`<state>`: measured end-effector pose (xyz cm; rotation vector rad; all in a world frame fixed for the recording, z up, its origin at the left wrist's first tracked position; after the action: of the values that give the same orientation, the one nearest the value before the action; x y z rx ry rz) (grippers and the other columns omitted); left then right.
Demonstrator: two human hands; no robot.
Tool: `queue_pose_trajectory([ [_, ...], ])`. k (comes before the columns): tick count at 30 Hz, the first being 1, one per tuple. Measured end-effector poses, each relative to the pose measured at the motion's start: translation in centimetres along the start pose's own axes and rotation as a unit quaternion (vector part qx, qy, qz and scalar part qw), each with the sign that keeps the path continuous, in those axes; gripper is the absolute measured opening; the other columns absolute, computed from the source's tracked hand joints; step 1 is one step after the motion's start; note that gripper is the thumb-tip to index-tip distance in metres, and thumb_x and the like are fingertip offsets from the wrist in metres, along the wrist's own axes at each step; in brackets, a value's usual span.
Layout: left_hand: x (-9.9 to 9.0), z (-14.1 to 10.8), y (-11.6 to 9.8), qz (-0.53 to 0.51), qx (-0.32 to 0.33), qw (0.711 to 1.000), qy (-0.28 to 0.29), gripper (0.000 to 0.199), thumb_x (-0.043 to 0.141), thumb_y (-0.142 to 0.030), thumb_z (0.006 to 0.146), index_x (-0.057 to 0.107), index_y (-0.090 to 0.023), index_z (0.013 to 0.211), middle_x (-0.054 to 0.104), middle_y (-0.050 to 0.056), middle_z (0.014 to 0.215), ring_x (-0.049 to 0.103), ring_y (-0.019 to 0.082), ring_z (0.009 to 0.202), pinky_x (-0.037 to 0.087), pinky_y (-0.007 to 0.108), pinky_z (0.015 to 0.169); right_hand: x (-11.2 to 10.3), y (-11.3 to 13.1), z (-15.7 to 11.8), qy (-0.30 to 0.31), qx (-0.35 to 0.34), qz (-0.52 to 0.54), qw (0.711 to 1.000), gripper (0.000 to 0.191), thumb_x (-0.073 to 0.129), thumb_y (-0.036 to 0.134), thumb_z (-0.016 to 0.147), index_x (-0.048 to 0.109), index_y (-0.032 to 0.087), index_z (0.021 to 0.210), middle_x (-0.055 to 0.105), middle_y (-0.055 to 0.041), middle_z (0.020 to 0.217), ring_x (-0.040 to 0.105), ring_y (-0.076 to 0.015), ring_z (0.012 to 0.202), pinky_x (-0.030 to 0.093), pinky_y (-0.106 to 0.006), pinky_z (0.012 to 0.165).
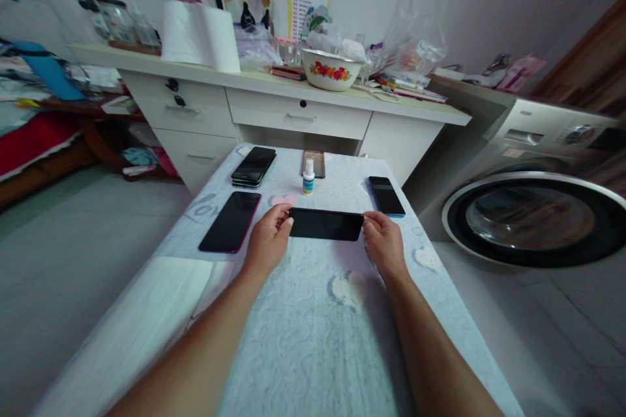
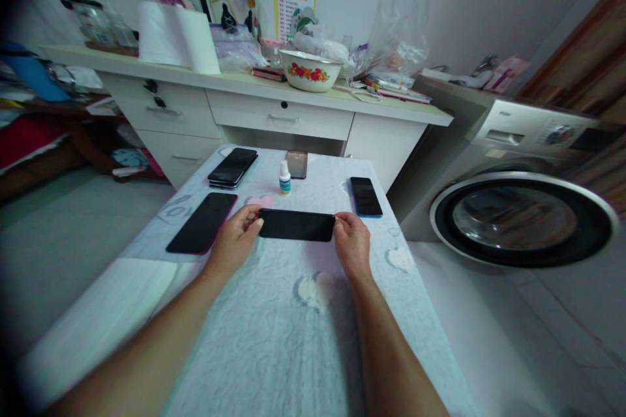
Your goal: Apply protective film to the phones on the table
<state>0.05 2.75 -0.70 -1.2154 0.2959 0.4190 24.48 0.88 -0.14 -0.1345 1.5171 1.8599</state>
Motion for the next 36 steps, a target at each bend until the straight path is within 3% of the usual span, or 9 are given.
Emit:
queue_pose_trajectory([
  [6,0.0,0.1,-0.1,0.015,0.001,1.000,-0.002,0.037,0.046,-0.020,0.084,0.053,-0.021,0.120,0.061,0.001,0.085,0.059,0.013,0.074,0.046,0.024,0.071,-0.2,0.9,-0.2,0.036,0.007,-0.017,0.999,0.029,0.046,0.027,0.072,0.069,0.016,0.086,0.067,-0.0041,0.069,0.059,-0.0196,0.065,0.044,-0.028,0.061],
  [15,-0.1,0.0,-0.2,0.132,0.010,0.991,0.001,0.034,0.044,-0.021,0.084,0.059,-0.019,0.115,0.064,0.002,0.079,0.061,0.017,0.075,0.046,0.027,0.071,0.0,1.2,-0.3,0.069,-0.007,-0.088,0.994,0.025,0.045,0.021,0.070,0.069,0.019,0.079,0.069,-0.0034,0.077,0.062,-0.0197,0.075,0.044,-0.029,0.071],
  [25,-0.1,-0.1,-0.6,0.201,0.002,0.979,0.016,0.032,0.043,-0.016,0.083,0.059,-0.016,0.111,0.067,0.010,0.100,0.062,0.023,0.092,0.047,0.035,0.084,0.5,1.3,-0.5,0.059,-0.075,-0.171,0.981,0.026,0.046,0.014,0.076,0.070,0.017,0.084,0.066,-0.0060,0.082,0.061,-0.0181,0.077,0.044,-0.028,0.073],
  [36,0.1,-0.1,0.1,0.246,-0.007,0.969,0.033,0.028,0.041,-0.016,0.084,0.059,-0.015,0.105,0.063,0.009,0.098,0.059,0.022,0.095,0.045,0.034,0.089,0.6,1.0,-0.2,0.095,-0.123,-0.243,0.957,0.023,0.047,0.010,0.079,0.069,0.016,0.083,0.060,-0.0057,0.080,0.055,-0.0154,0.074,0.040,-0.024,0.072],
])
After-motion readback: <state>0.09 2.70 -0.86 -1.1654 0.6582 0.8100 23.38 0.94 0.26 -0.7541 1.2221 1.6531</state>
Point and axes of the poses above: each hand's wrist, its own z-axis towards the middle knuckle, its own x-axis out of the palm, y = z × x, the point moved 1 cm from there along z, towards the middle knuckle
